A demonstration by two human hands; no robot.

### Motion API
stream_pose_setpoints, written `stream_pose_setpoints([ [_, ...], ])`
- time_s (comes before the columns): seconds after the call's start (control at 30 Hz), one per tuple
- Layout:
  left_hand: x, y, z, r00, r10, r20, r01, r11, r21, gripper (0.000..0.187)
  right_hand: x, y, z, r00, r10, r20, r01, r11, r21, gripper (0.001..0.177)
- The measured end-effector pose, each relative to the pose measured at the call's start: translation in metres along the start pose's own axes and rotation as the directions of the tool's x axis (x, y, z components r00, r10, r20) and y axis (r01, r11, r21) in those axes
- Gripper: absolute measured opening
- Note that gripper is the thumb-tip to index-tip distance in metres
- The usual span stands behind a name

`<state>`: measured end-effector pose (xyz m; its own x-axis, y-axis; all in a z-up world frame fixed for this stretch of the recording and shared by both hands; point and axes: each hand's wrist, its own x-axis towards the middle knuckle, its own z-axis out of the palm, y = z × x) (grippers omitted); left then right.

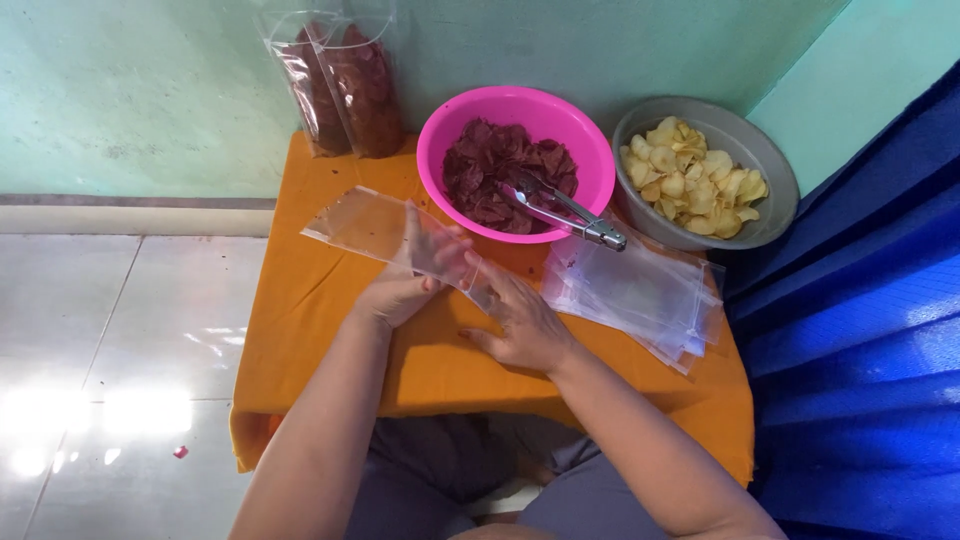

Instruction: Using tongs to fill plastic bags with purple and yellow chips from bowls.

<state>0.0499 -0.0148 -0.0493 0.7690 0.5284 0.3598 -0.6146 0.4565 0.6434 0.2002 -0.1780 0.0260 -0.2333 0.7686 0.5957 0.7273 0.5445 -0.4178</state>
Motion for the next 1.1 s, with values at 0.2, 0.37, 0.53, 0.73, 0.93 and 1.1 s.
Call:
stream_pose_setpoints([
  [0.2, -0.005, -0.008, 0.013, 0.998, -0.005, 0.064, -0.002, 0.994, 0.109, 0.145, -0.004, 0.009, 0.011, 0.999, -0.046, -0.014, 0.045, 0.994, -0.099, 0.054],
  [0.37, -0.004, -0.009, 0.008, 1.0, -0.007, 0.004, 0.007, 0.996, 0.094, 0.135, -0.001, 0.005, 0.007, 0.998, -0.015, 0.063, 0.025, 0.988, -0.152, 0.054],
  [0.53, -0.006, -0.003, 0.016, 0.995, -0.018, -0.097, 0.016, 1.0, -0.021, 0.123, -0.003, 0.007, 0.008, 0.995, 0.034, 0.089, -0.019, 0.987, -0.163, 0.06],
  [0.73, -0.005, -0.001, 0.02, 0.996, -0.046, -0.081, 0.044, 0.998, -0.034, 0.11, -0.011, 0.016, 0.015, 0.996, 0.064, 0.059, -0.055, 0.988, -0.143, 0.073],
  [0.93, -0.006, 0.007, 0.036, 0.997, -0.06, -0.057, 0.058, 0.998, -0.037, 0.109, -0.005, 0.01, 0.012, 0.999, 0.046, -0.01, -0.047, 0.991, -0.122, 0.048],
  [1.1, -0.008, 0.012, 0.049, 0.996, -0.085, -0.037, 0.085, 0.996, 0.02, 0.087, -0.01, 0.012, 0.013, 0.999, 0.0, -0.038, -0.008, 0.976, -0.216, 0.049],
])
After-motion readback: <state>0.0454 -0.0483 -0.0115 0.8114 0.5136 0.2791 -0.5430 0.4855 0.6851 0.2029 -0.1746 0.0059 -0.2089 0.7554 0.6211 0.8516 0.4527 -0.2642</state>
